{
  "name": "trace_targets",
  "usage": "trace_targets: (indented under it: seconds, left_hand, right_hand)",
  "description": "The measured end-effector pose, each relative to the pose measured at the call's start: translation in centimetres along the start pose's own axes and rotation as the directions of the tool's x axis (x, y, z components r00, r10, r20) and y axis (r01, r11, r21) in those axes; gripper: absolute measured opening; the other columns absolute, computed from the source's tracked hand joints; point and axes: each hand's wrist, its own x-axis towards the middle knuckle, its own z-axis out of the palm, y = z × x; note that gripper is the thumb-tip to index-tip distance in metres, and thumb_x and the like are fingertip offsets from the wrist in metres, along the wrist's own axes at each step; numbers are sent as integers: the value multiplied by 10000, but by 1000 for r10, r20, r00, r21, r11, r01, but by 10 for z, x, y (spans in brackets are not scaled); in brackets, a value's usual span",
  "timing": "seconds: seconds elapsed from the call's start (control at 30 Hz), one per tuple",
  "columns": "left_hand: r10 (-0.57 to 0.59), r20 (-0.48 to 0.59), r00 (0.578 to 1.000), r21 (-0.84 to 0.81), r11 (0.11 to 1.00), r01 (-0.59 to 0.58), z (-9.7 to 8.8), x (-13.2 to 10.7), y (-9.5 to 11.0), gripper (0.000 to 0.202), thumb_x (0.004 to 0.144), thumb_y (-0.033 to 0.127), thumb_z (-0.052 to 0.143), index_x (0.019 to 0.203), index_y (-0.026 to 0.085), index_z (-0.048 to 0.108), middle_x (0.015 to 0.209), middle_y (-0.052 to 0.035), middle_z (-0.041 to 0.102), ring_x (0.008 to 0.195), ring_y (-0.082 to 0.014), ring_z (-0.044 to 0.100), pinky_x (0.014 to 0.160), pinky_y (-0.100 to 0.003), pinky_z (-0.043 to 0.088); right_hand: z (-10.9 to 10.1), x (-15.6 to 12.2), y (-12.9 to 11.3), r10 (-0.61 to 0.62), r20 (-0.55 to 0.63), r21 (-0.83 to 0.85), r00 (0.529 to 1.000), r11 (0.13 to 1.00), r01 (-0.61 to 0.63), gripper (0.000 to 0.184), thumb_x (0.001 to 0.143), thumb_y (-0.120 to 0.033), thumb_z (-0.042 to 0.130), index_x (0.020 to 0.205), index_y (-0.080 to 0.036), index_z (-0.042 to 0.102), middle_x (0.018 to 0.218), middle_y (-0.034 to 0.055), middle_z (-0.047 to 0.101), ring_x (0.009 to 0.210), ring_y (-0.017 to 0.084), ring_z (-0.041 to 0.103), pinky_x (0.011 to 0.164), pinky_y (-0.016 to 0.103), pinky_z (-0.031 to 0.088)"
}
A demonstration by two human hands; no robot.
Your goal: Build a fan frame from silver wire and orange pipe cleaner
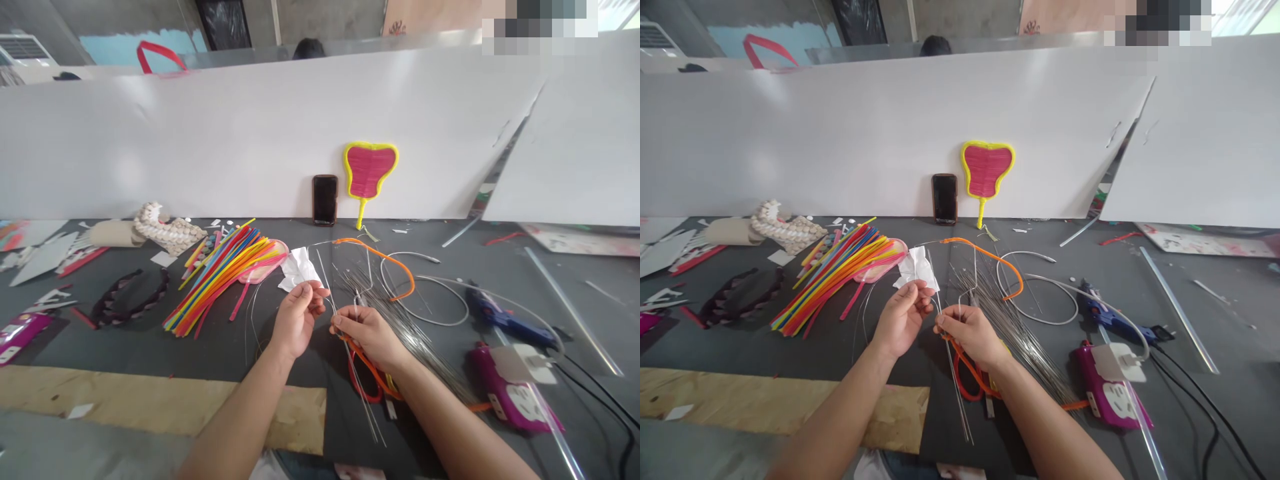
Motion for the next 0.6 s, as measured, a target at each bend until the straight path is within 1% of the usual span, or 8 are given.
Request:
trace_targets:
  seconds: [0.1, 0.17, 0.33, 0.43, 0.6]
  left_hand:
    - [-11, 19, 1000, 3, 1000, 11, -1, 0, 0, 216, 693, 297, 713, 846, 157, 650, 757, -34, 668, 647, -101, 568, 640, -238, 463]
    - [-20, 11, 1000, -6, 1000, 20, -1, 1, 0, 193, 690, 274, 718, 830, 162, 647, 762, -29, 675, 653, -99, 580, 651, -238, 469]
    - [-43, -37, 998, -29, 999, 42, 0, 0, 0, 167, 673, 255, 731, 778, 164, 639, 772, -29, 689, 624, -85, 577, 626, -216, 458]
    - [-49, -48, 998, -38, 998, 47, 0, 0, 0, 167, 666, 255, 735, 764, 162, 636, 761, -26, 685, 608, -80, 569, 618, -212, 452]
    - [-57, -17, 998, -34, 998, 56, -1, 0, 2, 166, 679, 246, 723, 805, 162, 653, 780, -37, 688, 672, -103, 592, 641, -229, 455]
  right_hand:
    - [0, 0, 0, 6, 10, -10, 1000, 1000, -5, 306, 721, -448, 652, 677, -146, 636, 590, -7, 587, 438, 45, 335, 421, 213, 219]
    - [0, 0, 1, 6, 21, -4, 1000, 1000, -6, 301, 725, -445, 649, 686, -146, 637, 596, -8, 591, 434, 41, 327, 420, 213, 214]
    - [0, 1, 3, 12, 32, 10, 999, 1000, -13, 300, 715, -450, 655, 689, -151, 638, 609, -4, 605, 434, 47, 343, 422, 218, 223]
    - [0, 2, 4, 14, 33, 17, 999, 1000, -14, 298, 714, -449, 657, 698, -152, 637, 627, 0, 617, 441, 50, 350, 427, 216, 227]
    - [0, 1, 3, -1, 23, 17, 1000, 1000, 1, 294, 722, -442, 652, 680, -151, 637, 627, 0, 609, 466, 56, 375, 446, 217, 246]
